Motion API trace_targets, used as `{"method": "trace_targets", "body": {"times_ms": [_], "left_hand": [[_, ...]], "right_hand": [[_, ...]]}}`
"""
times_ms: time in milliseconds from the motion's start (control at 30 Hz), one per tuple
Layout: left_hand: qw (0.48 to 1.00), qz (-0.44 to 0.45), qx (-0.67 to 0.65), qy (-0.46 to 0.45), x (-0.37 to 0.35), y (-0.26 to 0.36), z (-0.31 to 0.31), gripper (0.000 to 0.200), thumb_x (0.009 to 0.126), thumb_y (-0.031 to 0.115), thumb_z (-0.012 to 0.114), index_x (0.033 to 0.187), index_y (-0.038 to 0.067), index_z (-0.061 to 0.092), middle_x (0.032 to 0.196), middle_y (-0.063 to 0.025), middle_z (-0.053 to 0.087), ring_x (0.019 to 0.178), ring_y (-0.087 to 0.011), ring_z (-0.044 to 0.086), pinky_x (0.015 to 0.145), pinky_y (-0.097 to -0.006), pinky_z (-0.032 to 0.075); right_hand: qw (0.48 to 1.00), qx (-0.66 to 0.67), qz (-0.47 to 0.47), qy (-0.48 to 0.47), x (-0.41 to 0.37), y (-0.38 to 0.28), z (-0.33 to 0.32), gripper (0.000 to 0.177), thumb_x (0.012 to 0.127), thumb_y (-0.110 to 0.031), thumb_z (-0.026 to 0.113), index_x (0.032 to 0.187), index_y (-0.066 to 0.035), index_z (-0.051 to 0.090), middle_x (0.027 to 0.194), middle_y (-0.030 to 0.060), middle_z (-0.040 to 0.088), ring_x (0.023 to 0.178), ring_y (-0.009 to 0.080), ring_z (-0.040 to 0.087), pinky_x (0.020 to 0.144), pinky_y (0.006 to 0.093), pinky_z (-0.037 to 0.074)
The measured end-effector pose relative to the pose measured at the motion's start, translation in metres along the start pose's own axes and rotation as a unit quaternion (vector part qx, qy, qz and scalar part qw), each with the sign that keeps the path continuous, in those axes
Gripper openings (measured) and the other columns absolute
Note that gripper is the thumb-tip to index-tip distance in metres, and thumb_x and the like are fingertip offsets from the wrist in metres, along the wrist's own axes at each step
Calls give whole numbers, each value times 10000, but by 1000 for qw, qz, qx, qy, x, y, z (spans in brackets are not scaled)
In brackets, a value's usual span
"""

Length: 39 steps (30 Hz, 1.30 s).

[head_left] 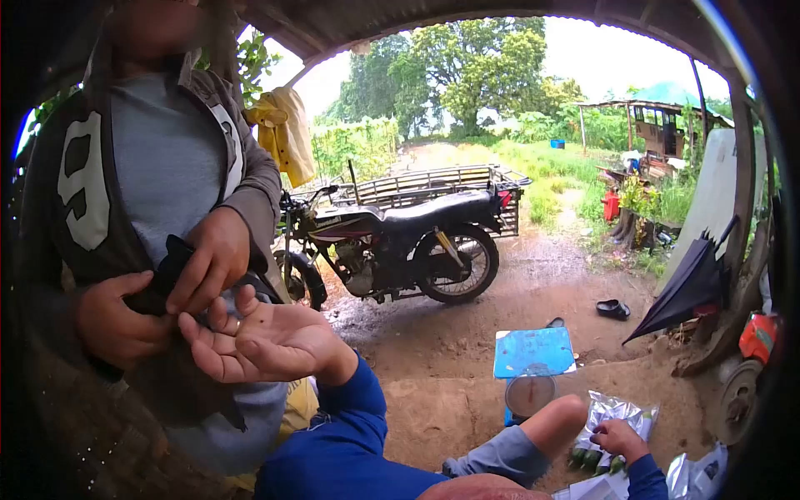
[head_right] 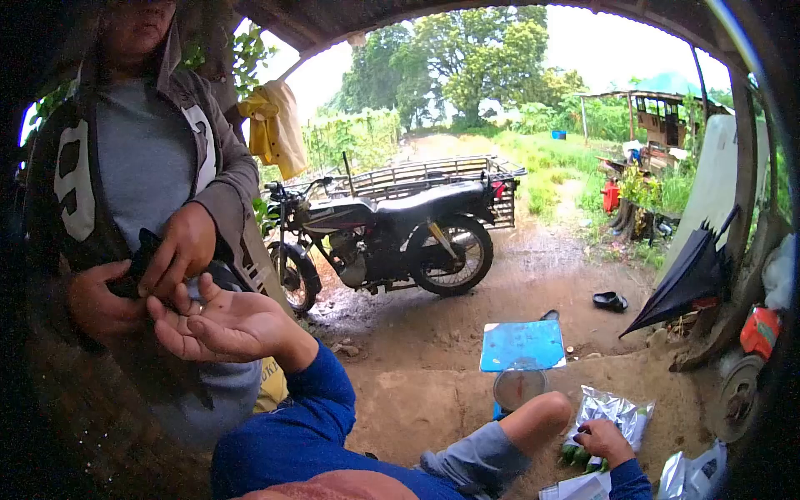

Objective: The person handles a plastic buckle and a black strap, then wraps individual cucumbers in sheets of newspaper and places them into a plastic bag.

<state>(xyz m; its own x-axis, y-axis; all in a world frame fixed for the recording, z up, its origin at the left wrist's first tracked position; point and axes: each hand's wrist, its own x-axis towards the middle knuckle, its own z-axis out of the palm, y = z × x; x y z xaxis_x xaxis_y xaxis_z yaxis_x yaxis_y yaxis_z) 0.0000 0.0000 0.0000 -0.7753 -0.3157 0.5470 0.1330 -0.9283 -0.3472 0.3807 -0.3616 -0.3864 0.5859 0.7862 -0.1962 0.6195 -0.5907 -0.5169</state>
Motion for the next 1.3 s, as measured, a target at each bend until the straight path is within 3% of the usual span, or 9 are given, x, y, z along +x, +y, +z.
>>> {"method": "trace_targets", "body": {"times_ms": [267, 333, 467, 633, 733, 800, 900, 1067, 1300], "left_hand": [[939, -203, -278, -11, -14, 18, 23, 459, 991, 254, 544, 1402, 80, 435, 1346, -176, 554, 977, -181, 634, 718, -277, 576], [936, -278, -201, -76, 1, 21, 33, 537, 963, 232, 536, 1428, 3, 394, 1350, -215, 550, 997, -184, 651, 698, -239, 546], [901, -266, -196, -282, 16, 20, 66, 698, 898, 326, 627, 1404, -121, 447, 1202, -138, 605, 903, -100, 591, 652, -156, 420], [916, -302, -84, -252, -27, 19, 62, 517, 949, 121, 654, 1379, -90, 460, 1281, -157, 564, 861, -82, 571, 686, -202, 465], [914, -298, -49, -270, -42, 27, 71, 459, 933, 94, 703, 1319, -69, 515, 1085, -117, 635, 784, -84, 592, 690, -216, 481], [911, -303, -110, -257, -50, 29, 86, 407, 922, 104, 731, 1257, -65, 572, 867, -39, 648, 708, -59, 564, 651, -205, 459], [870, -379, -135, -286, -53, 39, 99, 337, 937, 83, 707, 1225, -61, 605, 835, -17, 635, 683, -46, 538, 618, -193, 427], [843, -421, -165, -291, -78, 78, 125, 219, 983, 134, 637, 1172, 24, 632, 705, 9, 589, 617, -56, 536, 540, -212, 388], [826, -437, -192, -300, -92, 96, 119, 189, 960, 138, 674, 1106, 24, 634, 735, 3, 608, 652, -50, 557, 557, -207, 417]], "right_hand": [[1000, -3, 21, 11, -18, 7, -4, 382, 816, -334, 725, 1059, -40, 739, 1022, 205, 722, 974, 356, 697, 883, 427, 544], [999, -18, -18, 31, -21, 17, 2, 336, 824, -251, 726, 1053, -5, 731, 862, 183, 741, 744, 261, 734, 715, 370, 577], [994, -30, -64, 83, -29, 7, -10, 313, 826, -253, 718, 1016, -6, 739, 853, 183, 739, 739, 258, 732, 703, 373, 569], [975, 62, -113, 182, -38, -110, -79, 217, 874, -177, 681, 986, 4, 722, 793, 175, 715, 715, 203, 696, 664, 348, 526], [909, 148, -223, 319, -74, -233, -152, 161, 934, -143, 633, 940, 15, 664, 723, 192, 605, 631, 248, 598, 613, 388, 468], [868, 66, -306, 386, -98, -289, -201, 208, 944, -152, 647, 1110, -28, 670, 859, 144, 634, 692, 215, 604, 628, 338, 491], [747, -3, -425, 511, -131, -358, -242, 380, 917, -64, 653, 1294, -52, 606, 1258, 158, 626, 869, 172, 660, 701, 306, 533], [669, -79, -497, 547, -155, -406, -256, 441, 880, -79, 683, 1308, -47, 583, 1270, 174, 603, 914, 244, 655, 751, 330, 542], [653, -112, -541, 518, -146, -419, -257, 531, 828, -100, 723, 1327, -41, 550, 1287, 197, 571, 978, 343, 648, 822, 364, 555]]}}
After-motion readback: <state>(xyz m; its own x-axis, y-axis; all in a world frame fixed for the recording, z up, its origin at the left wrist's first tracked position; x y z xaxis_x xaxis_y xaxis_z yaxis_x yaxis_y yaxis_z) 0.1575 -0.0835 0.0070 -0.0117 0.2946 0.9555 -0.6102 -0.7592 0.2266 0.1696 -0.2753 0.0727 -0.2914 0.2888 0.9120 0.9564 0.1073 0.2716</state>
